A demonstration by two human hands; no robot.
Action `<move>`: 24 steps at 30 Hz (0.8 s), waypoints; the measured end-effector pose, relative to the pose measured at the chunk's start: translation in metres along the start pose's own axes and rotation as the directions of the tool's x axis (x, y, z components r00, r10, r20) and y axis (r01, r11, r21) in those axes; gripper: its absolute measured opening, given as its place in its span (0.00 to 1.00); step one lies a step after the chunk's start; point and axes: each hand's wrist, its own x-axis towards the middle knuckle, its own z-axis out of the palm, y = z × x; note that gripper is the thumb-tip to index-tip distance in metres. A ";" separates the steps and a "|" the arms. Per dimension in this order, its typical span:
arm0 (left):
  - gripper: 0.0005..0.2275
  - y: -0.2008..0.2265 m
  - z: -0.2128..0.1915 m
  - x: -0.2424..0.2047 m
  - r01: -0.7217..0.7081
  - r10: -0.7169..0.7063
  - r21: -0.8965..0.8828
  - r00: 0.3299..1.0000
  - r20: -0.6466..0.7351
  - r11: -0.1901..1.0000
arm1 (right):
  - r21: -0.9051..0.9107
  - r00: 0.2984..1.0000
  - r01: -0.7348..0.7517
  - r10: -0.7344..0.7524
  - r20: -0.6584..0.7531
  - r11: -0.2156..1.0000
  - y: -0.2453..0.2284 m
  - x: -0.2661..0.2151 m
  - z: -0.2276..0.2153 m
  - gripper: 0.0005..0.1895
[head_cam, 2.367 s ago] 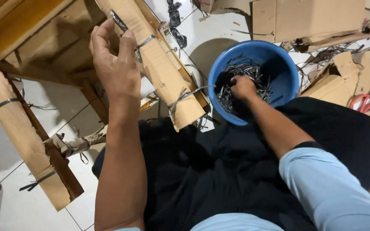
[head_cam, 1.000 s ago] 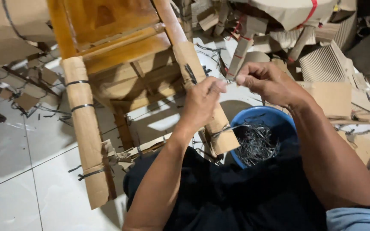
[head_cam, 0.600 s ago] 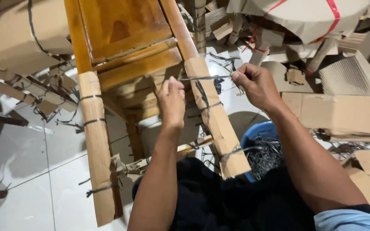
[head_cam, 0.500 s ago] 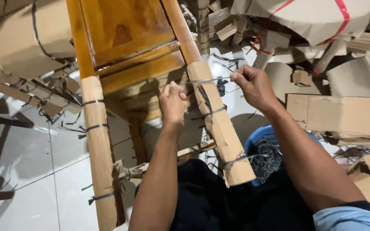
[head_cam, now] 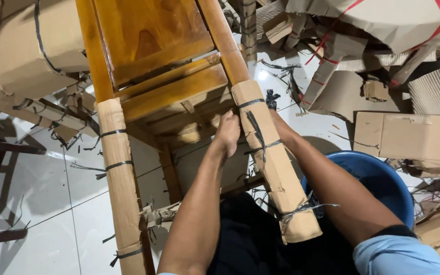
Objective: The person wraps cardboard around the legs of a wooden chair and secures it with black plastic cable ties taken from a blue bowl. The person repeatedly ties and twists the ties to fasten the cardboard in place.
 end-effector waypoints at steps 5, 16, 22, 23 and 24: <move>0.10 0.021 -0.039 0.004 -0.227 0.289 0.580 0.957 -0.015 0.782 | -0.194 0.994 0.008 -0.030 -0.107 0.981 -0.005 0.004 -0.001 0.11; 0.12 0.092 0.004 -0.108 -0.667 0.854 0.731 0.459 0.247 0.147 | -0.566 0.805 0.558 -0.560 0.194 0.607 -0.101 -0.024 0.001 0.21; 0.08 0.101 0.036 -0.137 -0.872 0.886 0.490 0.216 0.411 -0.015 | -0.570 0.768 0.591 -0.615 0.180 0.571 -0.068 -0.005 0.004 0.06; 0.06 0.101 0.034 -0.136 -0.887 0.892 0.458 0.247 0.379 0.051 | -0.466 0.791 0.575 -0.603 0.106 0.672 -0.077 -0.012 0.001 0.07; 0.04 0.101 0.032 -0.135 -0.899 0.895 0.423 0.280 0.348 0.117 | -0.349 0.814 0.554 -0.580 0.037 0.756 -0.086 -0.018 -0.003 0.15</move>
